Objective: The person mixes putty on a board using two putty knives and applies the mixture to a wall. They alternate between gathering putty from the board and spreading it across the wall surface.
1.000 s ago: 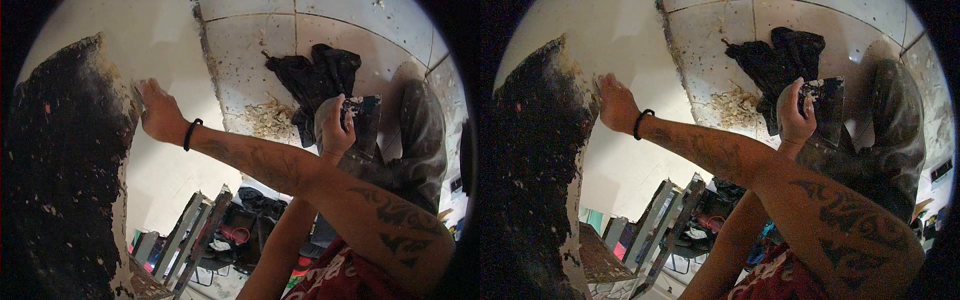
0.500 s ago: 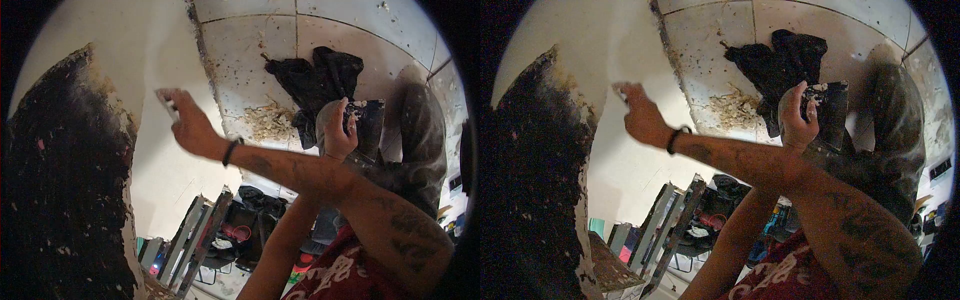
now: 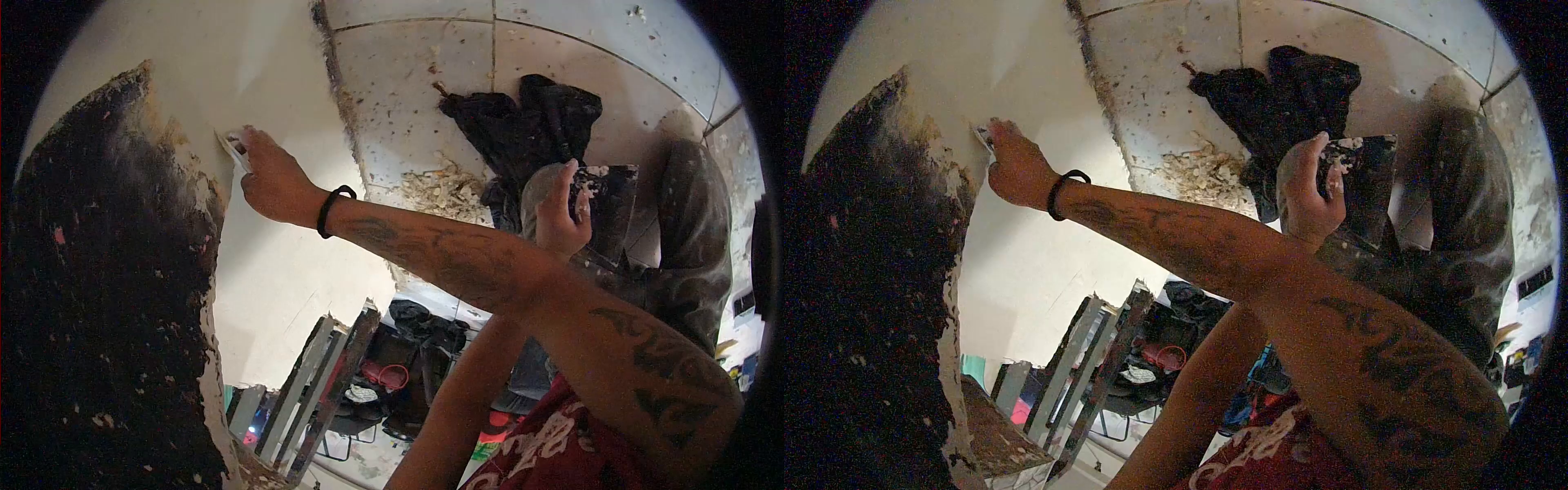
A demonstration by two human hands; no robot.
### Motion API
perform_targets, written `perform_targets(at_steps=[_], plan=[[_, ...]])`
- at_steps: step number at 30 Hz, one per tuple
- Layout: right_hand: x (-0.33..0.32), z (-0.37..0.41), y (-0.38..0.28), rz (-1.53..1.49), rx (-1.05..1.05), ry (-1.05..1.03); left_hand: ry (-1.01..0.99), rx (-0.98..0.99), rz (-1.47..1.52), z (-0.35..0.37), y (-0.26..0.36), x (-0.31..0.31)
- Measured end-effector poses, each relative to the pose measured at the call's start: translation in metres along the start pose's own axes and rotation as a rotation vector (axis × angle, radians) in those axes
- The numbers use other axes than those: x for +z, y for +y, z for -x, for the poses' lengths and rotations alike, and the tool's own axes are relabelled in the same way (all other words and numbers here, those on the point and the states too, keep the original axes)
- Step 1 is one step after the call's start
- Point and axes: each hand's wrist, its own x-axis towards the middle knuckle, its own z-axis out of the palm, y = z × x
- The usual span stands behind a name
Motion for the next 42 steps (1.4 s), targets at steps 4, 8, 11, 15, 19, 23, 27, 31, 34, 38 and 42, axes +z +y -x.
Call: perform_targets(at_steps=[4, 8, 11, 15, 19, 23, 27, 31, 34, 38, 42], plan=[[0.001, -0.002, -0.010, -0.055, 0.030, -0.011, 0.027, 0.030, 0.011, 0.002, -0.004, 0.002], [0.003, 0.011, -0.025, 0.022, 0.092, -0.072, 0.029, 0.020, 0.012, 0.002, -0.004, 0.004], [0.007, 0.031, -0.042, 0.081, -0.017, 0.016, 0.031, 0.026, 0.000, 0.005, -0.005, 0.006], [-0.006, 0.058, -0.063, -0.001, -0.036, -0.061, 0.077, -0.009, 0.062, 0.004, -0.006, 0.011], [-0.023, 0.075, -0.065, -0.078, -0.203, -0.034, 0.116, 0.032, 0.032, 0.001, -0.001, 0.008], [-0.027, 0.045, -0.017, -0.081, 0.025, 0.027, 0.117, 0.025, 0.020, 0.000, 0.001, 0.006], [-0.025, 0.008, 0.015, -0.058, -0.047, 0.007, 0.103, 0.026, 0.011, -0.002, 0.002, 0.004], [-0.021, 0.001, 0.005, -0.065, -0.008, -0.033, 0.119, 0.056, -0.004, 0.000, 0.000, 0.005], [-0.007, -0.006, 0.007, -0.053, -0.036, 0.016, 0.106, 0.012, 0.021, 0.002, -0.001, 0.007], [0.000, -0.013, -0.005, -0.079, 0.008, -0.006, 0.124, 0.046, 0.022, 0.003, -0.001, 0.006], [-0.001, -0.011, -0.014, 0.033, 0.028, -0.071, 0.103, -0.006, 0.079, 0.005, -0.004, 0.009]])
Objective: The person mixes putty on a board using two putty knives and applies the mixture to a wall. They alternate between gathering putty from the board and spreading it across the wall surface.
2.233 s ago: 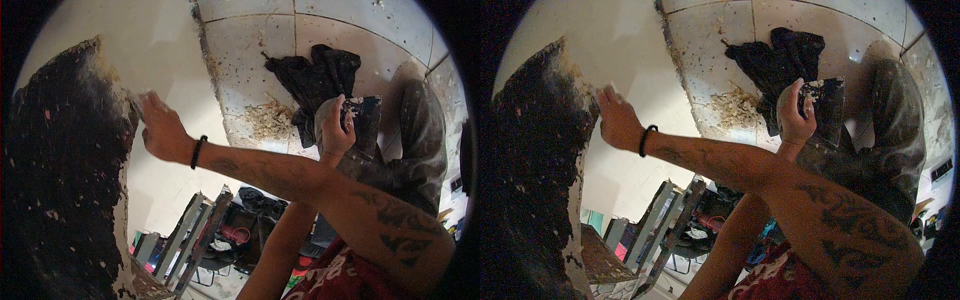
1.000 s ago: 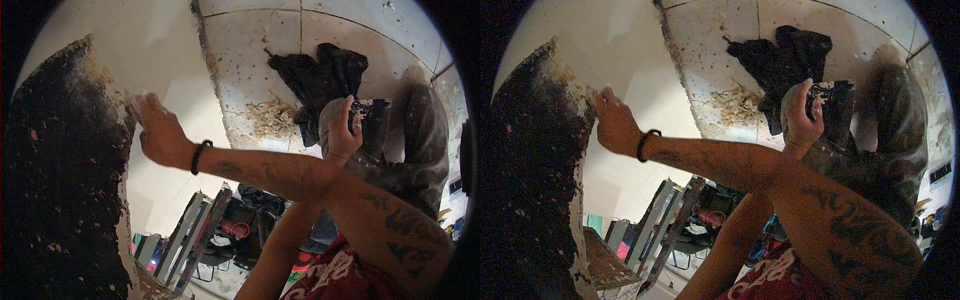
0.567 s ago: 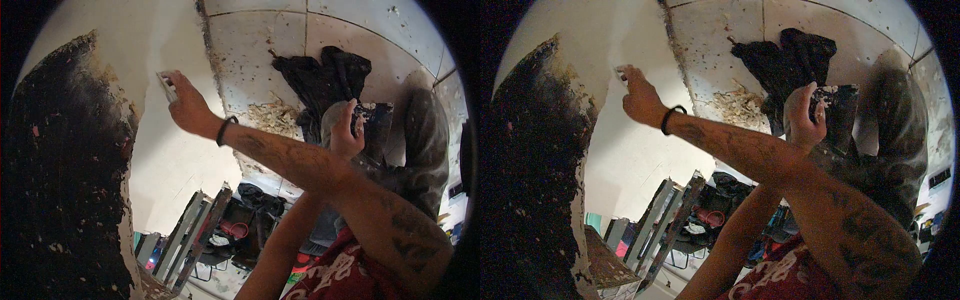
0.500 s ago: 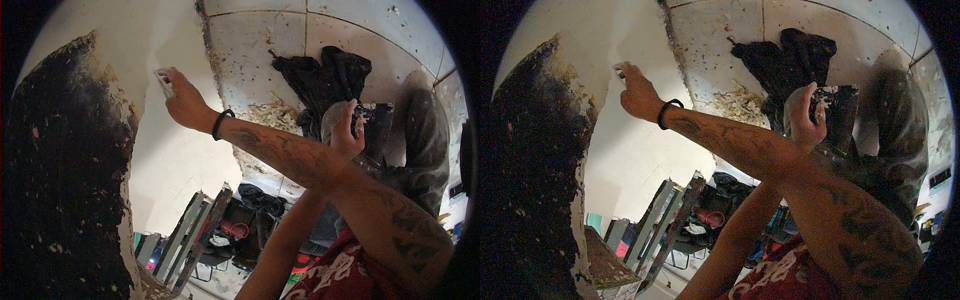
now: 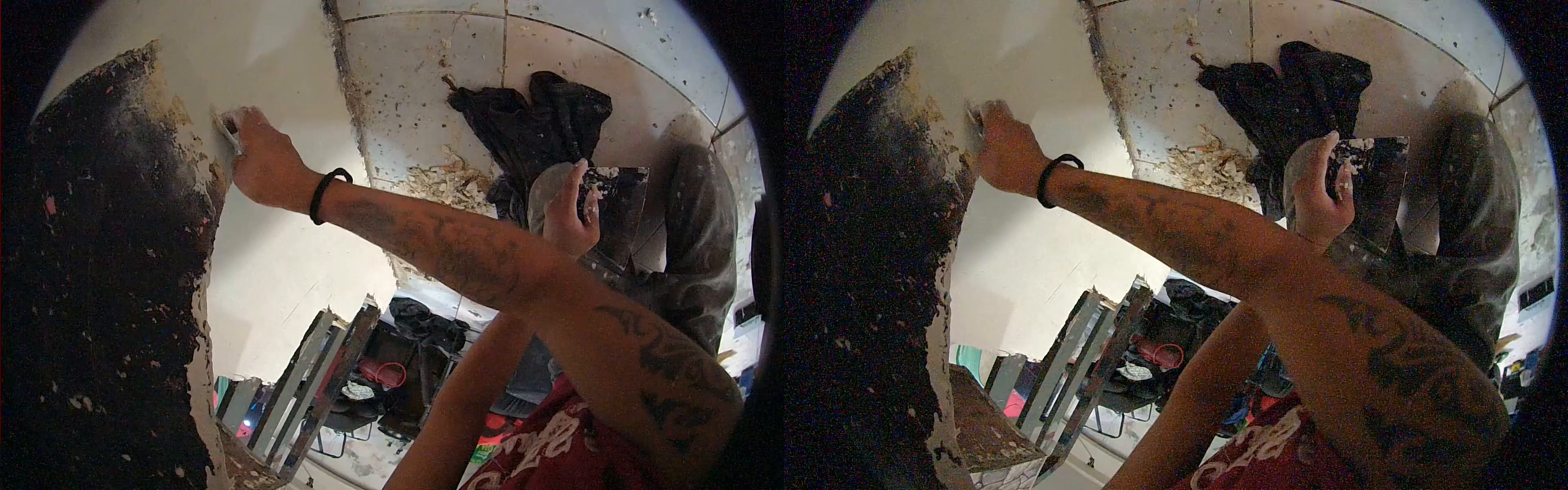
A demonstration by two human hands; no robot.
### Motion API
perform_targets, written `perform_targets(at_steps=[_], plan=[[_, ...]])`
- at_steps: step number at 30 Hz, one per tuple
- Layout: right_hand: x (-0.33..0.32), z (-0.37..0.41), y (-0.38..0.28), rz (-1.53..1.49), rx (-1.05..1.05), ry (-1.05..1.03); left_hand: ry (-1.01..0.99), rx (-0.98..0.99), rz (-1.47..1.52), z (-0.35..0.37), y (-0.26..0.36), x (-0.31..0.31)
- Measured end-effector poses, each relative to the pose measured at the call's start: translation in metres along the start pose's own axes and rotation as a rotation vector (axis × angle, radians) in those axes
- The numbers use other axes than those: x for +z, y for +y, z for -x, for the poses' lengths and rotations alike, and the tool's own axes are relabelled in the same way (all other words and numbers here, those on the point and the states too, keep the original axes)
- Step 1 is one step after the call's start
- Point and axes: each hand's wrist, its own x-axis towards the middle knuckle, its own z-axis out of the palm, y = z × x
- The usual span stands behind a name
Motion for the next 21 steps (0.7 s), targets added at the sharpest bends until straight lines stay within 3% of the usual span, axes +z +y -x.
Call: perform_targets(at_steps=[3, 9, 12, 13, 16, 18, 21], plan=[[0.001, 0.010, -0.007, 0.023, -0.112, 0.104, -0.023, -0.030, 0.023, 0.002, -0.002, 0.001], [-0.003, 0.046, -0.038, 0.087, -0.039, -0.028, -0.036, -0.061, 0.054, 0.002, -0.002, 0.001], [-0.005, 0.068, -0.053, 0.043, -0.166, 0.054, -0.057, -0.070, 0.051, 0.000, -0.002, 0.002], [-0.010, 0.071, -0.053, -0.065, -0.170, -0.012, -0.065, -0.078, 0.054, -0.003, 0.000, 0.001], [-0.025, 0.067, -0.041, 0.063, -0.330, 0.074, -0.063, -0.009, -0.036, -0.008, 0.005, -0.005], [-0.033, 0.047, -0.025, -0.125, 0.055, 0.045, -0.060, -0.056, 0.016, -0.005, 0.002, -0.001], [-0.030, 0.010, 0.011, -0.028, -0.086, 0.084, -0.103, -0.062, 0.005, -0.001, -0.002, -0.001]])
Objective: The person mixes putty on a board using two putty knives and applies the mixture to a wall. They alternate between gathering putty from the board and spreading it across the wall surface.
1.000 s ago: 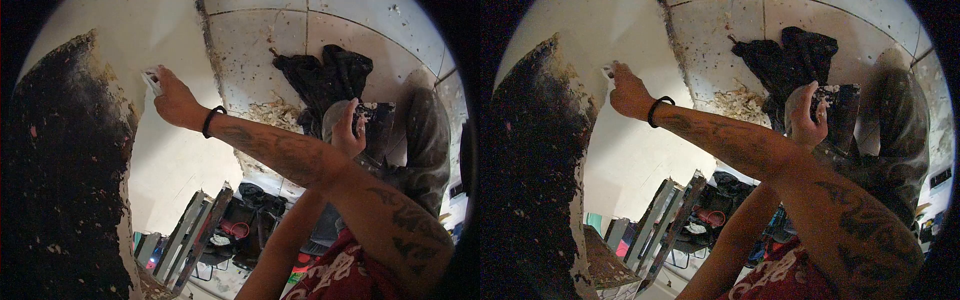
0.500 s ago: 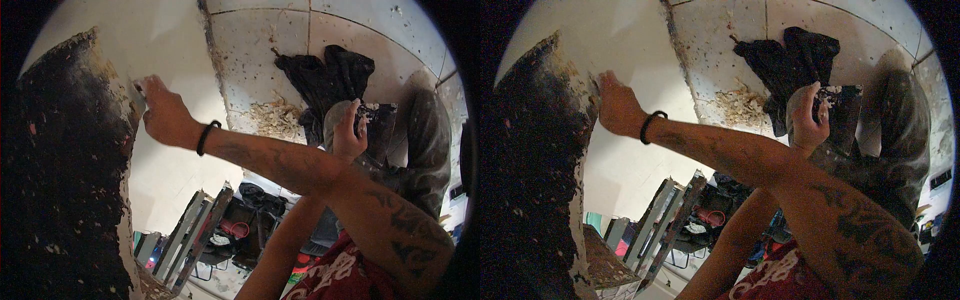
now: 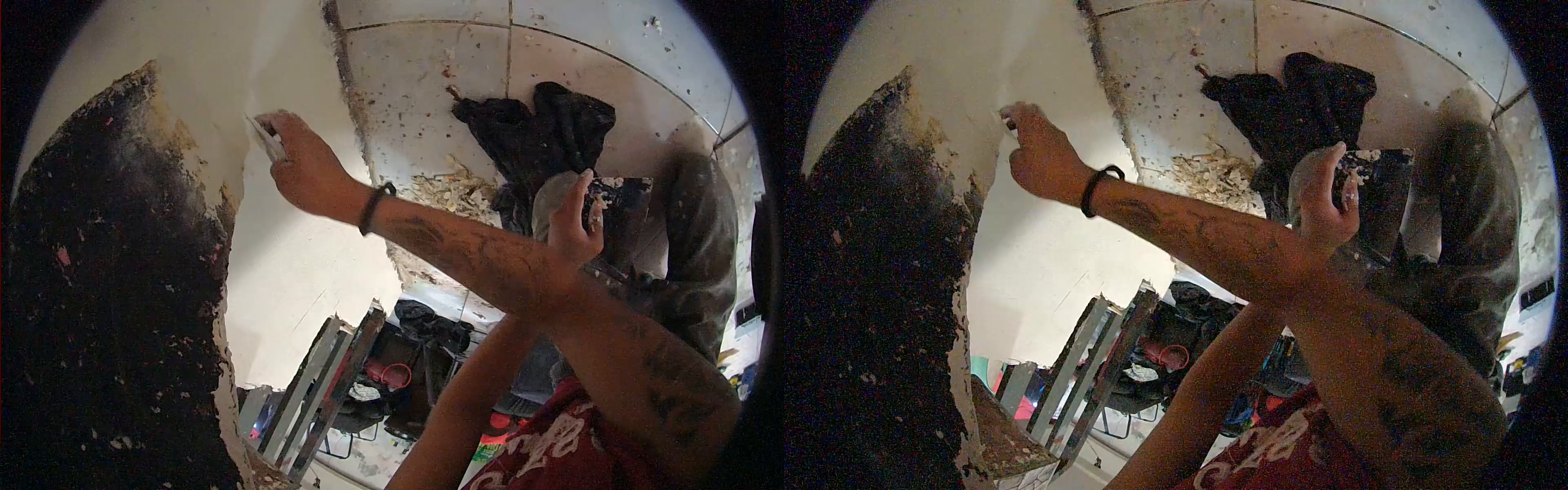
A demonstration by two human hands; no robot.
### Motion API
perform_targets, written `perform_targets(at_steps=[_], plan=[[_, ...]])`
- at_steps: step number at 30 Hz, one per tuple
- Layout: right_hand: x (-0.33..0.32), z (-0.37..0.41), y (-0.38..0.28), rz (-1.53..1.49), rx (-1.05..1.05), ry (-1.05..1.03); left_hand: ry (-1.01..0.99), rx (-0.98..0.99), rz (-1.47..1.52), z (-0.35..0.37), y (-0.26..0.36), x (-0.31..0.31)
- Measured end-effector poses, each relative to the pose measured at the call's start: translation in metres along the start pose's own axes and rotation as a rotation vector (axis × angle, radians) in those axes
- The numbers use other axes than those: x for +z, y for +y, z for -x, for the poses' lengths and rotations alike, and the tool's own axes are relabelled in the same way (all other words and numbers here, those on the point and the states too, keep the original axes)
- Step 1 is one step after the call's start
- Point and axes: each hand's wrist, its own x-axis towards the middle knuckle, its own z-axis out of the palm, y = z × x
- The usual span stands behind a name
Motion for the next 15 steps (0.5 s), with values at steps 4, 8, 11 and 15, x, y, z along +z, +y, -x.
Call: perform_targets(at_steps=[4, 8, 11, 15], plan=[[0.007, -0.020, 0.002, -0.002, -0.003, -0.037, 0.000, 0.047, -0.039, -0.001, 0.000, -0.002], [0.015, -0.027, -0.008, 0.021, 0.072, -0.008, -0.004, 0.013, 0.034, 0.001, -0.001, 0.000], [0.025, -0.031, -0.010, 0.031, -0.022, 0.061, 0.000, 0.027, 0.051, 0.001, -0.002, 0.000], [0.028, -0.034, -0.017, 0.022, 0.009, -0.048, 0.009, 0.005, 0.067, 0.002, -0.001, -0.001]])
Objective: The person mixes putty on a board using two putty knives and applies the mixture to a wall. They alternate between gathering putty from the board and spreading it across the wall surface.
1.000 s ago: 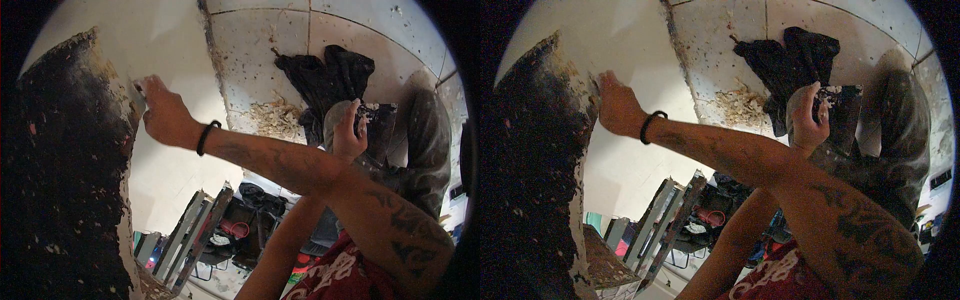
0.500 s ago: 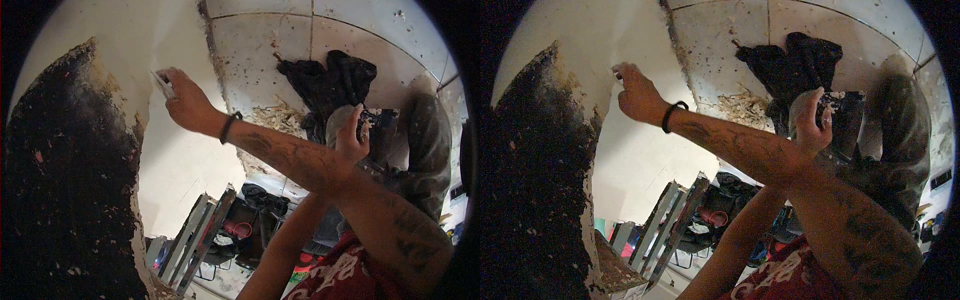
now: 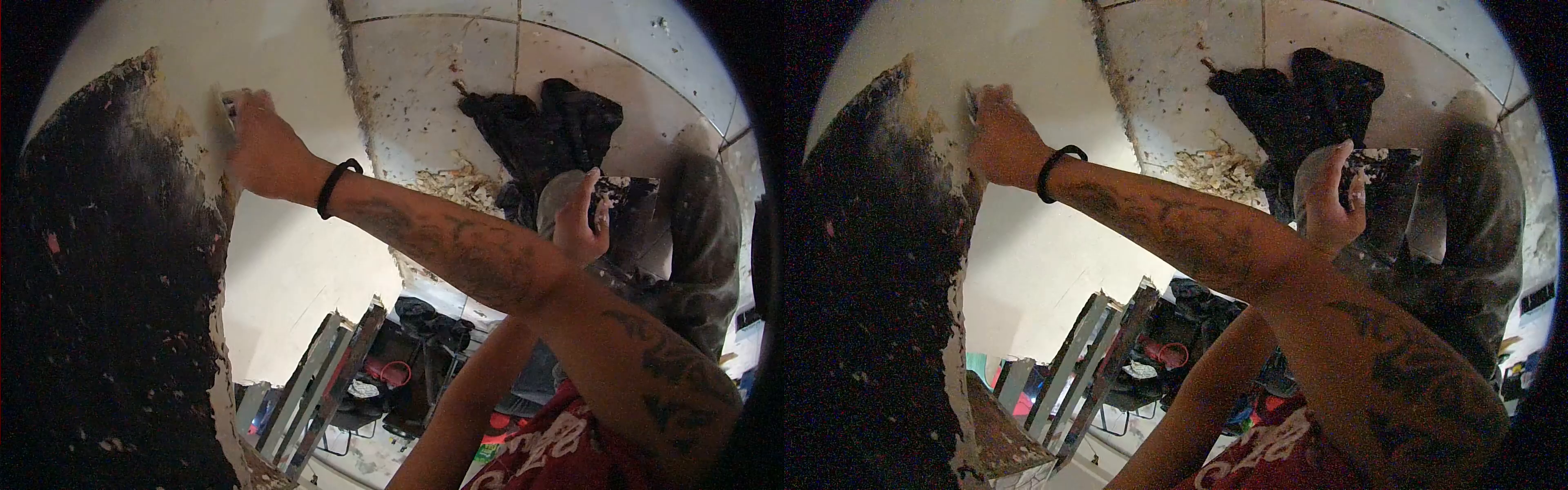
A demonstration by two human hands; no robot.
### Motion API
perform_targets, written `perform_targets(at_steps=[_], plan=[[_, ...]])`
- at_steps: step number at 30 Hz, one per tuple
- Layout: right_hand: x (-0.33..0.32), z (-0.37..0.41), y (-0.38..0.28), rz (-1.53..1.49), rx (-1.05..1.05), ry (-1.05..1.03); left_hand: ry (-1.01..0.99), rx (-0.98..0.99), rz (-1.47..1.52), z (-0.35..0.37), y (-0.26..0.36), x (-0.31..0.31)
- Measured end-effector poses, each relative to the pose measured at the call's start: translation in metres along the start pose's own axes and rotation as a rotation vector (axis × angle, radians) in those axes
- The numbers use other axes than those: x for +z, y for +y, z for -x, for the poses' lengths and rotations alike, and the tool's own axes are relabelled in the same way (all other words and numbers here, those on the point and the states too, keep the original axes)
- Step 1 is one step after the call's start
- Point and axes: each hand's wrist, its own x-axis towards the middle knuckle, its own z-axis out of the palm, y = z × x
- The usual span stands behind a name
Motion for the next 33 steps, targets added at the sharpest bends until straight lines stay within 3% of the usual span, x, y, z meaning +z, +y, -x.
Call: perform_targets(at_steps=[4, 10, 13, 16, 22, 23, 25, 27, 33], plan=[[-0.004, 0.000, -0.010, 0.053, 0.022, -0.169, 0.008, -0.032, 0.006, 0.001, -0.001, 0.002], [-0.007, 0.013, -0.019, 0.106, -0.079, -0.172, 0.011, -0.018, 0.013, 0.000, -0.001, 0.003], [-0.013, 0.030, -0.037, 0.044, -0.039, -0.161, -0.028, -0.084, 0.012, 0.001, 0.002, 0.001], [-0.025, 0.050, -0.057, -0.013, -0.024, -0.213, -0.034, -0.025, -0.025, -0.001, -0.001, 0.001], [-0.045, 0.080, -0.060, -0.056, -0.223, -0.066, 0.010, -0.017, -0.013, 0.001, -0.004, 0.003], [-0.044, 0.073, -0.050, -0.064, -0.044, -0.026, 0.007, -0.039, -0.015, 0.000, -0.001, 0.002], [-0.045, 0.044, -0.012, 0.035, -0.089, 0.110, 0.000, -0.085, -0.018, 0.001, 0.004, 0.002], [-0.054, 0.014, -0.004, -0.052, 0.164, -0.078, 0.008, -0.069, -0.075, 0.000, 0.006, 0.001], [-0.030, -0.001, 0.004, -0.081, 0.178, -0.117, -0.010, -0.085, -0.063, -0.001, 0.009, -0.001]])
